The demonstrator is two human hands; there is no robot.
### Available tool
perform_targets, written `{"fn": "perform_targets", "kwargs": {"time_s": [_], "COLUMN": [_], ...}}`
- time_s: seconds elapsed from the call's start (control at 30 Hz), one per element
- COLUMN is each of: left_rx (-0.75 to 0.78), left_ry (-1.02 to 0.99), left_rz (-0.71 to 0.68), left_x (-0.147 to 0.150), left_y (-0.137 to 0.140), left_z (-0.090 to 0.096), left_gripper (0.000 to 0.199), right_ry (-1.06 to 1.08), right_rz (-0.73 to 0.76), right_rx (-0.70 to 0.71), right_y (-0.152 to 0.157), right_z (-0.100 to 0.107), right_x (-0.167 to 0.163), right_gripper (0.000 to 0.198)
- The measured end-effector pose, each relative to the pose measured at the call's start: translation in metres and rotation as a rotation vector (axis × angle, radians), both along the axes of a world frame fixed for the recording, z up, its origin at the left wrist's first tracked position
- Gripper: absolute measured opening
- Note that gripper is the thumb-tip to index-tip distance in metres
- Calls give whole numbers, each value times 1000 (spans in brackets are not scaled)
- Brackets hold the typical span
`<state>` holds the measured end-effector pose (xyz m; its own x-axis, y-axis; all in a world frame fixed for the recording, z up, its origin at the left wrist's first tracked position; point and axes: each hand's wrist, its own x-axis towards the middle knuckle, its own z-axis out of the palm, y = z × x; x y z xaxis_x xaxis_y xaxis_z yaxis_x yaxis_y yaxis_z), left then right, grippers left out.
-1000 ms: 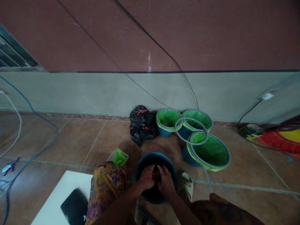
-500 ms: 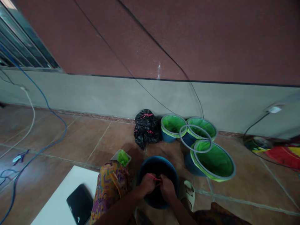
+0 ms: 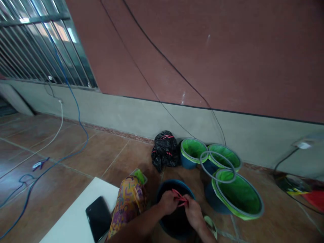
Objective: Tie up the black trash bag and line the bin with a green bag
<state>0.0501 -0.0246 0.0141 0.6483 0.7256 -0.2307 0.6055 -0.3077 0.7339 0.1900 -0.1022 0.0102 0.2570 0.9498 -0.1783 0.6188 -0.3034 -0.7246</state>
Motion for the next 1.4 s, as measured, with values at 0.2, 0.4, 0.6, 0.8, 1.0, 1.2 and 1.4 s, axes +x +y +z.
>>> {"fn": "perform_targets", "kwargs": {"time_s": [0.2, 0.4, 0.6, 0.8, 1.0, 1.2, 1.4], "left_rx": [-201, -202, 14, 170, 155, 166, 156], "left_ry": [-343, -419, -373, -307, -157, 66, 232], "left_rz": [-48, 16, 90, 296, 371, 366, 283], "left_x": [-16, -35, -32, -27, -30, -46, -57], "left_y": [1, 2, 7, 30, 74, 140, 198], "left_z": [36, 44, 64, 86, 87, 80, 51], "left_gripper": [36, 95, 116, 111, 103, 89, 82], "right_ry": [52, 95, 179, 249, 342, 372, 315], "right_rz": [-32, -44, -86, -146, -180, -179, -143], "right_rx": [50, 150, 319, 385, 449, 452, 403], "right_y": [-3, 16, 50, 88, 135, 196, 247], "right_z": [28, 81, 142, 174, 171, 139, 93], "right_x": [12, 28, 39, 42, 34, 21, 10], "right_gripper": [32, 30, 35, 31, 28, 30, 30]}}
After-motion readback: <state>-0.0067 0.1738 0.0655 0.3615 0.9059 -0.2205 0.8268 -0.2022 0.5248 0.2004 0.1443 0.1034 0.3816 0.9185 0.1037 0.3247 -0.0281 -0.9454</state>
